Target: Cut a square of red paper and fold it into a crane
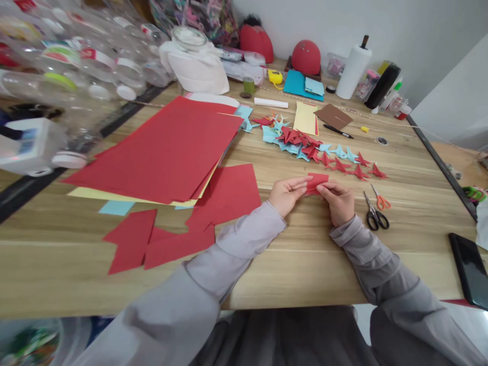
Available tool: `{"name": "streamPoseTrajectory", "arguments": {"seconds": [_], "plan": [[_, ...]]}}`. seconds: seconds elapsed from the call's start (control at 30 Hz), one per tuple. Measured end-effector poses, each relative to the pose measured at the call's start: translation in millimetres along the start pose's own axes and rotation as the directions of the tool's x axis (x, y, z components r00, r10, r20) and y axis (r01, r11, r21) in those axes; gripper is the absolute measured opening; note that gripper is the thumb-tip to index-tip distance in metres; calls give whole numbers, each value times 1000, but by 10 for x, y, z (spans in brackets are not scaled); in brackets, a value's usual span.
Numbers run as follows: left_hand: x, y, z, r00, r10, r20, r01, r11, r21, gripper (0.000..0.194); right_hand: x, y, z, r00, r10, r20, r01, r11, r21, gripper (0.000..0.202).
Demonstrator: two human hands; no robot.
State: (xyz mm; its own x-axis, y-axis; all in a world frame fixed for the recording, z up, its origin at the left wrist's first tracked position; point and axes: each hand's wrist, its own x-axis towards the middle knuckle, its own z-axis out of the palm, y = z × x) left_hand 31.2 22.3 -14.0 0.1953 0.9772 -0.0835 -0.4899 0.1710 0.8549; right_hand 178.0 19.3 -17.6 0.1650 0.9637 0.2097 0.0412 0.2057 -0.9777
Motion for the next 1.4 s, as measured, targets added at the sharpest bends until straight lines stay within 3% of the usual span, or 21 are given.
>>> {"name": "streamPoseTrajectory", "arguments": {"seconds": [0.4,0.83,1.4], "plan": [[-11,-21,8,998,-40,-55,39,999,-11,44,7,-37,31,987,156,-38,-149,979,138,27],[-27,1,41,998,-34,-51,35,999,34,38,7,-36,37,989,135,-63,-126,984,128,29],[-27,6,46,996,-62,-62,65,996,54,43,14,-19,37,990,115,-86,-107,990,91,29]]}}
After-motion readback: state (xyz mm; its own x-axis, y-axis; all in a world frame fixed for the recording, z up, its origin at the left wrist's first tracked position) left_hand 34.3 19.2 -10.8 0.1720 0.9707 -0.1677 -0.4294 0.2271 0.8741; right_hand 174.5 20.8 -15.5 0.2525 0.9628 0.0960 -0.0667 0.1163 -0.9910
